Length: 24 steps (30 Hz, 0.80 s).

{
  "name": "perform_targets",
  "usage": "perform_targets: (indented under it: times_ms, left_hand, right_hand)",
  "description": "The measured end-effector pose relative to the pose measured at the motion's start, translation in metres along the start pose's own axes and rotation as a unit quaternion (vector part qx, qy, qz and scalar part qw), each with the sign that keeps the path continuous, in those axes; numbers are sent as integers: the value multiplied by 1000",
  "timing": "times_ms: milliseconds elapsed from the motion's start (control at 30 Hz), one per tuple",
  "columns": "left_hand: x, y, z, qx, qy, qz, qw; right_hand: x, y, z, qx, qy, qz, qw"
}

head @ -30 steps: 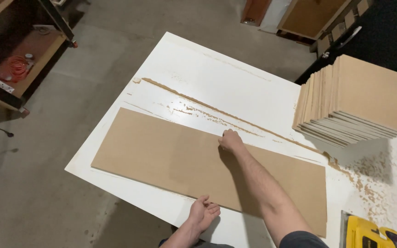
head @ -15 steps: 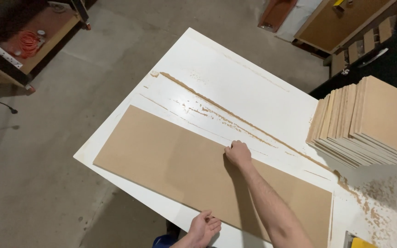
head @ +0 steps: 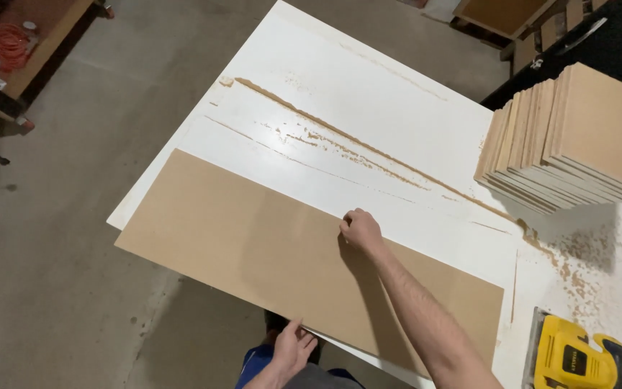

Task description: The person uses a yellow electric sander to smooth the surface of a rectangular wooden board on a white workbench. After sanding, they move the board to a stack and then use a small wooden block to scrape sawdust off the workbench.

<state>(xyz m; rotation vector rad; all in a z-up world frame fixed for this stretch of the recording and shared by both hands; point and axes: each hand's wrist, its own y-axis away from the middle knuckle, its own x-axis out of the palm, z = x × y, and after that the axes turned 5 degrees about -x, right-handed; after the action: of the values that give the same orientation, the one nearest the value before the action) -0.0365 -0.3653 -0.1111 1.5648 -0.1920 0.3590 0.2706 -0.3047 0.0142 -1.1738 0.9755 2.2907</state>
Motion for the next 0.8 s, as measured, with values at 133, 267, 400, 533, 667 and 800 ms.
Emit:
perform_targets:
  times_ms: [133, 267, 400, 533, 667, 800]
  left_hand:
    - [36, 42, 9, 28, 30, -32, 999]
    - [32, 60, 17, 37, 3, -56, 998]
    - [44, 61, 28, 45, 61, -118, 990]
    - [51, 56, 45, 56, 106, -160, 980]
    - [45, 42, 56, 112, 57, -252, 960]
    - [27, -1, 65, 144, -29, -320, 936]
  right_hand:
    - [15, 4, -9, -11, -4, 9, 1000]
    - [25, 19, -21, -32, -53, 12, 998]
    - [34, 27, -26, -37, -63, 10, 997]
    - [55, 30, -36, -64, -20, 5, 998]
    - [55, 37, -31, -42, -40, 36, 998]
    - [42, 34, -22, 21, -92, 60, 994]
